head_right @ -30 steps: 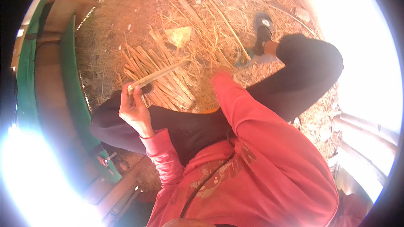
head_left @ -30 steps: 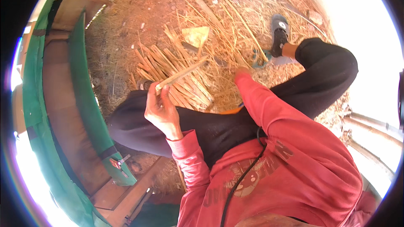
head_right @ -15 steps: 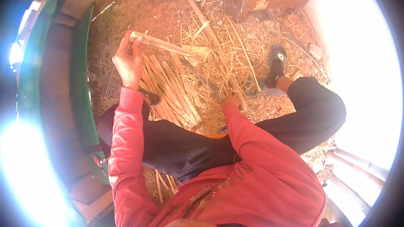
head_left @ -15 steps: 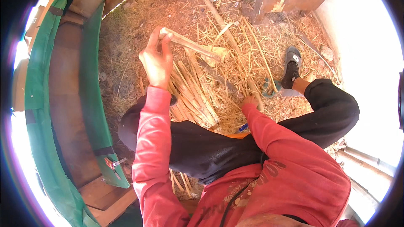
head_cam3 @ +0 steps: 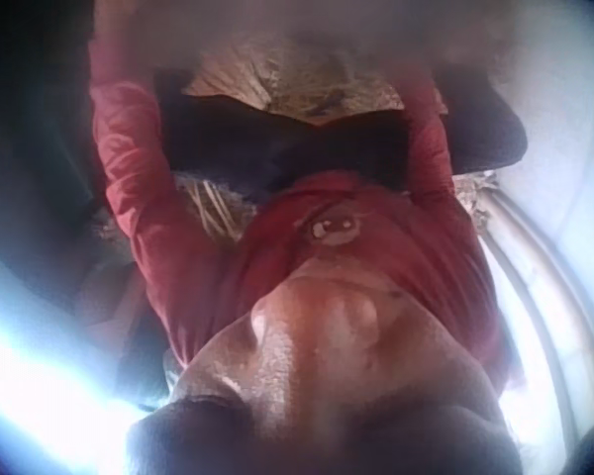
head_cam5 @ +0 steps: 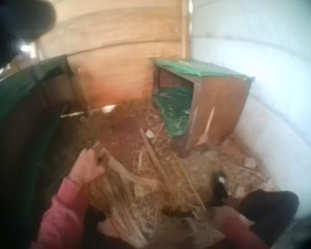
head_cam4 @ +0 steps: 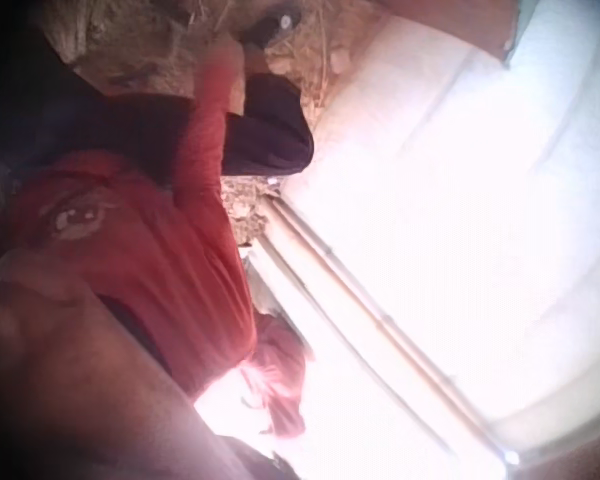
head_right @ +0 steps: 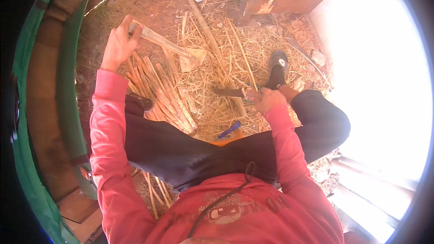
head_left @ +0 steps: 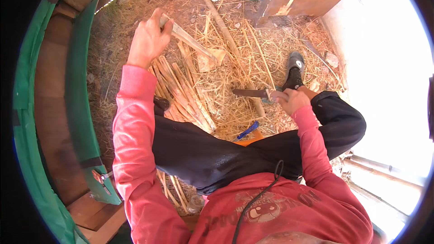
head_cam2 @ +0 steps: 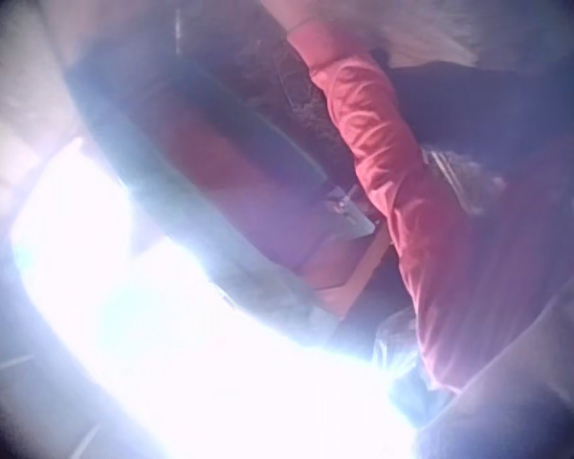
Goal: The person sits on the ground and uses a knife to peel the outer layer off thin wooden sticks. They hold each stick with one hand and scrape the blade along its length, then place the processed sticks into a pile.
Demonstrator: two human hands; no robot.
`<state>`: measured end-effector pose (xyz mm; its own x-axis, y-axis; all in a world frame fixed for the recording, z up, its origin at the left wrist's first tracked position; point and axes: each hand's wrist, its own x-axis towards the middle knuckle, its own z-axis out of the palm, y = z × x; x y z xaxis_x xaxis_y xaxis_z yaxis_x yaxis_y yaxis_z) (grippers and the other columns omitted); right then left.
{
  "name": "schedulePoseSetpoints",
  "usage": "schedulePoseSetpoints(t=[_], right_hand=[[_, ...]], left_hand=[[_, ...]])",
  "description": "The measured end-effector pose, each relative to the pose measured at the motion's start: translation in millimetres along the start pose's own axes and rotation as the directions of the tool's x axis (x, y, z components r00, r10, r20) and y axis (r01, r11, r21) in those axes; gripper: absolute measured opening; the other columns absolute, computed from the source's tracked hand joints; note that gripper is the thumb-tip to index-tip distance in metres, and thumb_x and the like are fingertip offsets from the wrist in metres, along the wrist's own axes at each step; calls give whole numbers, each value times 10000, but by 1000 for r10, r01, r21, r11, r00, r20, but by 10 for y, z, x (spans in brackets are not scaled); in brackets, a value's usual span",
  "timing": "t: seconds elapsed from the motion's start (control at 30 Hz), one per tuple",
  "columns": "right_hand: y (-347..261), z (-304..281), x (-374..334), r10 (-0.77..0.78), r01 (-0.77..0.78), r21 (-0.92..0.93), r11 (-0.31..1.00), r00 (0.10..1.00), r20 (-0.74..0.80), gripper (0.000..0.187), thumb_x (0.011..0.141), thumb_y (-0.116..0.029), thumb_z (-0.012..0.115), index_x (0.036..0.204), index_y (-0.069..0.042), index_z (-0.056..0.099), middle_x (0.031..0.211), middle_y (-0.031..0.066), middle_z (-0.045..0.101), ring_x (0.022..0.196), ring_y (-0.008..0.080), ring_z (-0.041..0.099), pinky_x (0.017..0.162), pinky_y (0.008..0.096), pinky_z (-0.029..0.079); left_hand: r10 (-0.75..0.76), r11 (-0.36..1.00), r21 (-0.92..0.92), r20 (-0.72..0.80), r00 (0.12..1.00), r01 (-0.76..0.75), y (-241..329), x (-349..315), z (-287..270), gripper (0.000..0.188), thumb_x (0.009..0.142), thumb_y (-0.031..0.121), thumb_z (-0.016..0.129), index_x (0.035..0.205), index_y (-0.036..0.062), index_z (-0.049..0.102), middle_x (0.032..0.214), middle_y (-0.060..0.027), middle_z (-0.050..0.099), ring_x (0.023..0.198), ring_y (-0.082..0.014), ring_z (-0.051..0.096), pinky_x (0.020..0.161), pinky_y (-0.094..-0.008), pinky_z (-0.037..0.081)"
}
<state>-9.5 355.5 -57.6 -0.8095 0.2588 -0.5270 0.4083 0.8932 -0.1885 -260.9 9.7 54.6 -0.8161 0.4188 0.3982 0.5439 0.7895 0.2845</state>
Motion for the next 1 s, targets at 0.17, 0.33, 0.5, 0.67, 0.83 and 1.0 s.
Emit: schedulePoseSetpoints(t=[0.17,0.33,0.5,0.67,0.83,1.0], right_hand=[[-46,594,-40,-262,258,52,965,958,111,738,795,-636,679,1214,-29,662,1168,239,669,1123,385,633,956,454,497],[159,722,-38,6,-54,217,975,977,215,921,755,-768,647,1185,46,656,978,226,686,990,363,669,889,423,515],[-53,-249,-552,122,-138,474,870,990,66,732,867,-676,621,1057,29,677,666,104,614,574,201,608,568,348,495],[-409,-669,-827,-87,251,804,539,966,-243,462,1009,-436,561,1080,17,615,661,33,538,499,108,481,465,284,409],[-1015,-364,-615,-201,601,776,-190,750,-630,346,1052,-324,493,1179,-4,531,656,2,520,498,53,472,428,222,389],[-1139,936,114,-178,450,515,729,852,-492,425,975,-373,592,1139,18,623,765,168,677,663,277,672,657,386,537]], left_hand=[[-47,983,-175,27,999,51,160,19,49,312,940,180,621,1214,52,545,821,-265,690,789,-459,682,741,-515,555],[-91,976,-179,165,982,121,51,-24,-104,331,988,264,579,1259,82,525,816,-264,692,810,-460,686,752,-527,552],[-30,999,-12,44,999,31,46,-90,-81,397,1020,394,512,1256,75,528,820,-235,696,765,-403,700,728,-490,551],[-142,956,-212,269,952,203,109,-62,-171,365,1015,354,533,1211,48,502,716,-158,655,564,-290,659,613,-417,521],[-29,948,-299,259,965,109,-28,-136,-125,326,1029,252,505,1219,0,425,854,-180,721,500,-249,636,551,-406,563],[-12,968,-241,235,972,71,27,-216,-140,275,1001,129,519,1194,-15,386,885,-172,730,504,-272,643,530,-414,562]])
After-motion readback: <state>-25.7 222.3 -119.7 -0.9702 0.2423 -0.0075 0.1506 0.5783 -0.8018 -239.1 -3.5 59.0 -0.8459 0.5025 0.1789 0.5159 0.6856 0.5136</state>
